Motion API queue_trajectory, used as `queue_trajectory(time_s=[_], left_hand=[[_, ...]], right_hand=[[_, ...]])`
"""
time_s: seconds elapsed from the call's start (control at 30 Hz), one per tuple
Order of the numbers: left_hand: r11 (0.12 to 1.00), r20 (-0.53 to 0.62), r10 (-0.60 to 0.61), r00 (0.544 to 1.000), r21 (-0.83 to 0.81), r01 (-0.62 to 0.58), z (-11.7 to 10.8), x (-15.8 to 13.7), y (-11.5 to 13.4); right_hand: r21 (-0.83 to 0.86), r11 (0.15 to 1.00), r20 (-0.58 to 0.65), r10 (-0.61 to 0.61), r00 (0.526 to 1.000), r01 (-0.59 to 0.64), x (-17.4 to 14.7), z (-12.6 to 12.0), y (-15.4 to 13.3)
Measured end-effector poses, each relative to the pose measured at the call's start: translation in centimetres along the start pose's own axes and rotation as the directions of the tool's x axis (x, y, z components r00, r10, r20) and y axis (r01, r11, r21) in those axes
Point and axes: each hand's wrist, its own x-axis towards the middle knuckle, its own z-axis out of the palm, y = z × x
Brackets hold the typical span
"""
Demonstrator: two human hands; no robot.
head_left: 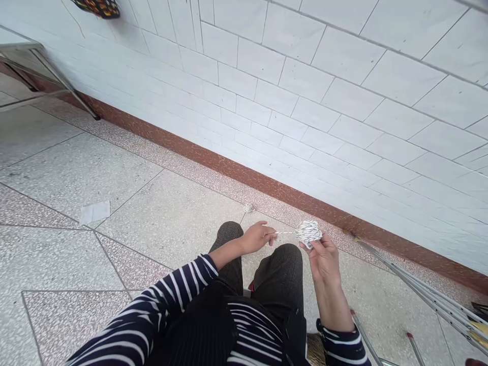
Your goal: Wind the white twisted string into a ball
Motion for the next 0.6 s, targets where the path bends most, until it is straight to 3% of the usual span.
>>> queue_trajectory(time_s=[0.1, 0.2, 0.3, 0.37, 0.43, 0.6], left_hand=[[0.995, 0.061, -0.01, 0.998, 0.1, 0.003, -1.0, -0.2, -0.8], [0.992, 0.113, -0.097, 0.989, 0.087, 0.087, -1.8, -0.5, -1.4], [0.972, 0.227, -0.167, 0.959, -0.124, 0.198, -2.6, -1.1, -1.2], [0.908, 0.355, -0.128, 0.926, -0.333, 0.254, -3.2, -1.5, -0.7], [0.861, 0.424, -0.052, 0.904, -0.439, 0.256, -3.6, -1.7, 0.2], [0.867, 0.343, -0.028, 0.939, -0.458, 0.194, -2.7, -0.9, 2.2]], right_hand=[[0.017, 1.0, -0.016, 0.002, 1.0, -0.002, -0.1, -0.4, 0.3], [0.024, 1.0, -0.03, -0.004, 1.0, 0.004, -0.1, -0.4, 0.0], [0.03, 1.0, -0.037, -0.006, 0.999, 0.007, -0.2, -0.5, -0.7], [0.037, 0.999, -0.045, -0.011, 0.999, 0.013, -0.2, -0.5, -1.1], [0.035, 0.999, -0.042, -0.028, 0.999, 0.029, -0.2, -0.3, -1.3], [0.001, 1.0, 0.058, -0.018, 0.998, 0.018, -0.4, 0.7, -0.6]])
